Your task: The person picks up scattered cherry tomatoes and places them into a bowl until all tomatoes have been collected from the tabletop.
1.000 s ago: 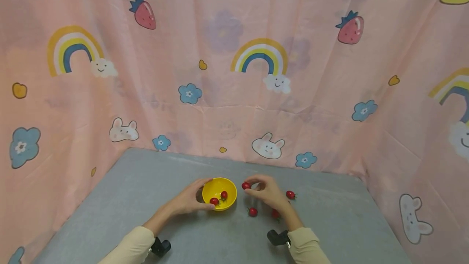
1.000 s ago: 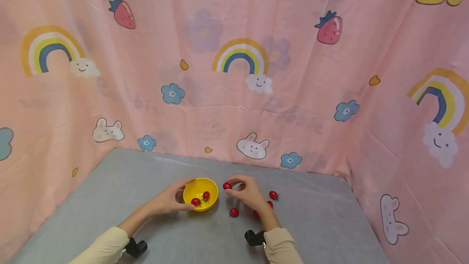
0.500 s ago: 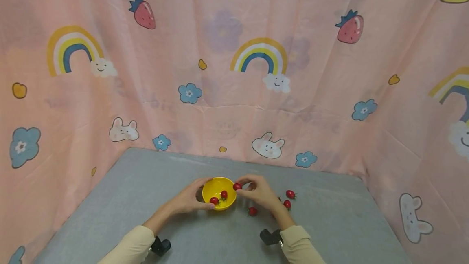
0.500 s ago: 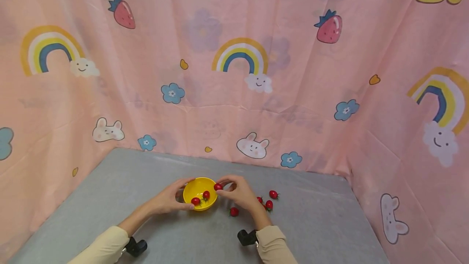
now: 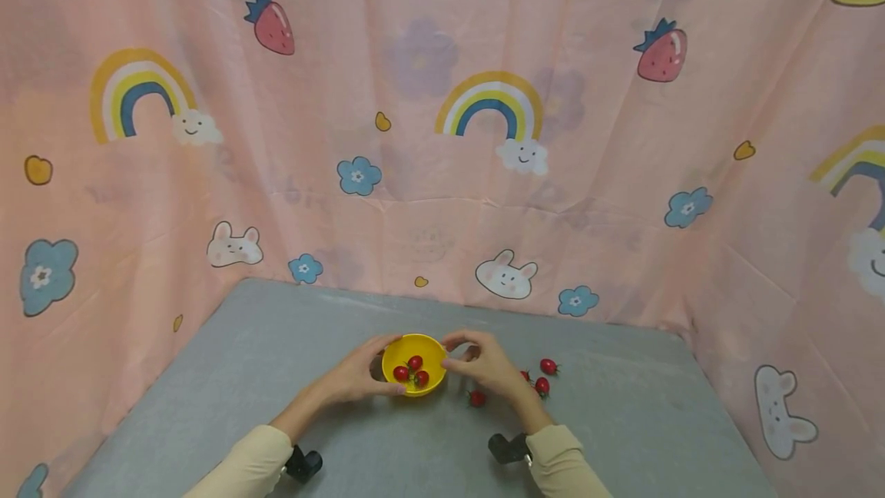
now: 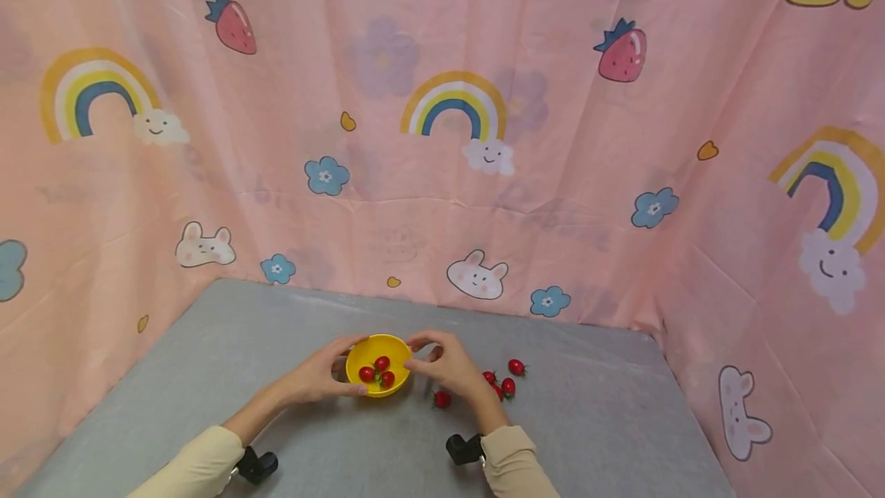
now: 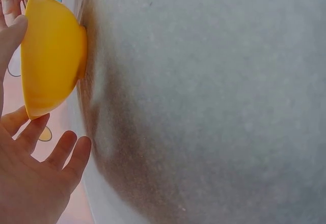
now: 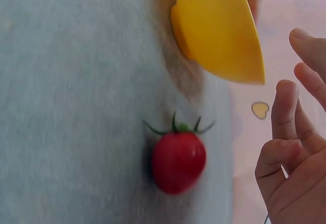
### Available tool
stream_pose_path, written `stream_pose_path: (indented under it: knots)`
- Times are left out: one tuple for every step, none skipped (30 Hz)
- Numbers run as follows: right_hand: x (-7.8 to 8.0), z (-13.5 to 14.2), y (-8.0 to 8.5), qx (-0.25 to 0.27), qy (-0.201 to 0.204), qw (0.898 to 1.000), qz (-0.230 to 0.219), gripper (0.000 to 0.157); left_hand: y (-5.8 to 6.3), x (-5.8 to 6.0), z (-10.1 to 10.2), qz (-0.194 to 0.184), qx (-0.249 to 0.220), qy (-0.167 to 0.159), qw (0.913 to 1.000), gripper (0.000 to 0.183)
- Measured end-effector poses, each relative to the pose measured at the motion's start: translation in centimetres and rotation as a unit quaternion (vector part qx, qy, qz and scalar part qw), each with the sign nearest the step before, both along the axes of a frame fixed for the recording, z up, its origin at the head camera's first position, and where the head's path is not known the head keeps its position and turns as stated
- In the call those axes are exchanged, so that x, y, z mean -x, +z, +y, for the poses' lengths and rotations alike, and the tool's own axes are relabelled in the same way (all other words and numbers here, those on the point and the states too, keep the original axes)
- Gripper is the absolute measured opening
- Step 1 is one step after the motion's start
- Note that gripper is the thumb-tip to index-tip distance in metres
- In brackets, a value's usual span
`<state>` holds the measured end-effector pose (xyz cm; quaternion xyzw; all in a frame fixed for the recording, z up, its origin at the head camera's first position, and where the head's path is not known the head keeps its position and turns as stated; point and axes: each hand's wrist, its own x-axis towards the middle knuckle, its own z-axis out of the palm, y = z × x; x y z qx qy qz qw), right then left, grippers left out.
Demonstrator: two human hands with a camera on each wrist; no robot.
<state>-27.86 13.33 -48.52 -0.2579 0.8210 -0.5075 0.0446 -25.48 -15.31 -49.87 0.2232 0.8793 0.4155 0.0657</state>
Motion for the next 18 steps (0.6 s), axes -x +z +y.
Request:
stream_pose_path:
  knots:
    - [0.0, 0.2, -0.1, 0.0, -0.003, 1.0, -0.002, 0.028, 0.0, 0.0, 0.0, -0.001, -0.001, 0.0, 1.0, 0.088]
    - [0.1, 0.5, -0.1, 0.001, -0.005, 1.0, -0.001, 0.028, 0.0, 0.0, 0.0, -0.001, -0.001, -0.001, 1.0, 0.088]
    - [0.1, 0.7, -0.2, 0.0, -0.007, 1.0, 0.001, 0.029, 0.0, 0.1, 0.0, -0.001, -0.001, -0.001, 1.0, 0.088]
    - [0.2, 1.0, -0.3, 0.0, -0.008, 1.0, 0.002, 0.03, 0.0, 0.1, 0.0, -0.001, -0.002, -0.001, 1.0, 0.088]
    - [0.2, 1.4, -0.3, -0.001, -0.008, 1.0, 0.002, 0.03, 0.0, 0.1, 0.0, -0.001, -0.002, -0.001, 1.0, 0.088]
    - [0.2, 1.7, -0.4, -0.002, -0.009, 1.0, 0.001, 0.031, -0.1, 0.1, 0.0, -0.004, -0.002, 0.001, 1.0, 0.088]
    - [0.2, 2.0, -0.4, -0.002, -0.009, 1.0, 0.001, 0.031, -0.1, 0.1, 0.0, -0.003, -0.002, 0.001, 1.0, 0.088]
    - [0.1, 2.4, -0.4, -0.003, -0.01, 1.0, 0.001, 0.031, -0.1, 0.1, 0.0, -0.003, -0.002, 0.001, 1.0, 0.088]
    - [0.1, 2.8, -0.4, -0.004, -0.013, 1.0, -0.001, 0.031, -0.1, 0.1, 0.0, -0.002, -0.003, 0.001, 1.0, 0.088]
    - [0.0, 3.2, -0.4, -0.005, -0.016, 1.0, -0.002, 0.032, -0.1, 0.1, 0.0, -0.002, -0.003, 0.001, 1.0, 0.088]
    - [-0.1, 3.6, -0.4, -0.006, -0.018, 1.0, -0.001, 0.032, -0.1, 0.1, 0.0, -0.002, -0.003, 0.001, 1.0, 0.088]
    - [-0.2, 4.0, -0.4, -0.007, -0.023, 1.0, -0.001, 0.033, -0.1, 0.1, 0.0, -0.002, -0.003, 0.001, 1.0, 0.088]
    - [-0.2, 4.5, -0.4, -0.009, -0.028, 1.0, -0.001, 0.033, -0.1, 0.1, 0.0, -0.001, -0.002, 0.0, 1.0, 0.088]
    - [-0.3, 5.0, -0.5, -0.012, -0.032, 0.999, 0.002, 0.034, -0.1, 0.1, 0.0, -0.001, -0.002, 0.001, 1.0, 0.088]
    - [-0.3, 5.5, -0.5, -0.014, -0.038, 0.999, 0.005, 0.035, -0.1, 0.1, 0.0, 0.0, -0.001, 0.0, 1.0, 0.088]
    - [-0.4, 6.0, -0.6, -0.014, -0.04, 0.999, 0.008, 0.036, -0.1, 0.1, 0.0, 0.0, -0.001, 0.0, 1.0, 0.089]
    - [-0.4, 6.5, -0.7, -0.013, -0.043, 0.999, 0.01, 0.036, -0.1, 0.1, 0.0, 0.0, 0.0, 0.0, 1.0, 0.089]
    - [-0.4, 7.0, -0.9, -0.011, -0.047, 0.999, 0.012, 0.036, -0.1, 0.1, 0.0, 0.0, 0.0, 0.0, 1.0, 0.089]
